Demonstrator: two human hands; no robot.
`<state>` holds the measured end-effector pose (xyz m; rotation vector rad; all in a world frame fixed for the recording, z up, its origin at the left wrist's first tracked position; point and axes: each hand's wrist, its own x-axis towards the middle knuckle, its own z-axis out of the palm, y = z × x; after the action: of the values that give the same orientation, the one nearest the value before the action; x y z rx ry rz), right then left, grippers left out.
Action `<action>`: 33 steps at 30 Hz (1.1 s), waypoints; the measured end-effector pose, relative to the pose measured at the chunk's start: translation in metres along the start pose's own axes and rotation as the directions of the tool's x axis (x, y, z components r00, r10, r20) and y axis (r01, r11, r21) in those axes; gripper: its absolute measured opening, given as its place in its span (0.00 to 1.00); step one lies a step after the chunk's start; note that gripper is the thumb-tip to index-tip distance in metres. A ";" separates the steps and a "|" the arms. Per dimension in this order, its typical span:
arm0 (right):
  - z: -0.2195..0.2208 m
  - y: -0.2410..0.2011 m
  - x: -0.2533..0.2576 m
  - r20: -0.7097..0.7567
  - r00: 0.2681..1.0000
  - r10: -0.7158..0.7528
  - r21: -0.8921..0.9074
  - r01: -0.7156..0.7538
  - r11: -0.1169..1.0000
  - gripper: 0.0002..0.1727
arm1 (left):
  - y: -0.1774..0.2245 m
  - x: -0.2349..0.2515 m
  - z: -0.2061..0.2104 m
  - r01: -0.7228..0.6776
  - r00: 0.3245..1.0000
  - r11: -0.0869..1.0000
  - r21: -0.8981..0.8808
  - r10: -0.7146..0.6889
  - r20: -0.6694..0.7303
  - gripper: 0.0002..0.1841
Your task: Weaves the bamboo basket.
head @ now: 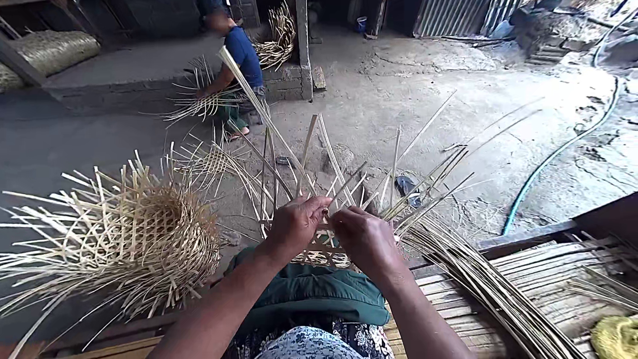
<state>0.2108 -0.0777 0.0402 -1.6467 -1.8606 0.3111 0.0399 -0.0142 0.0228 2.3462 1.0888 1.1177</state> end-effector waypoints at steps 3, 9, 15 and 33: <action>0.011 0.005 -0.008 -0.259 0.962 -0.086 0.021 0.095 0.995 0.09 | 0.005 0.005 0.001 0.079 0.997 0.996 0.032 -0.078 -0.023 0.14; 0.011 0.024 -0.021 -0.467 0.883 0.052 0.064 -0.025 0.998 0.12 | 0.008 -0.002 0.009 0.067 0.993 0.997 0.040 -0.063 -0.099 0.09; 0.000 0.021 -0.022 -0.321 0.941 0.106 0.068 -0.089 0.994 0.22 | 0.011 0.000 0.020 0.020 0.995 0.998 0.056 -0.015 -0.095 0.08; -0.030 0.034 -0.013 -0.025 0.995 0.096 0.783 -0.040 0.620 0.19 | -0.025 0.003 -0.009 0.027 0.995 0.983 -0.180 -0.010 0.094 0.18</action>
<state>0.2568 -0.0909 0.0406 -1.0703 -1.2899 0.9485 0.0220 0.0039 0.0158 2.2184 0.9329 1.0428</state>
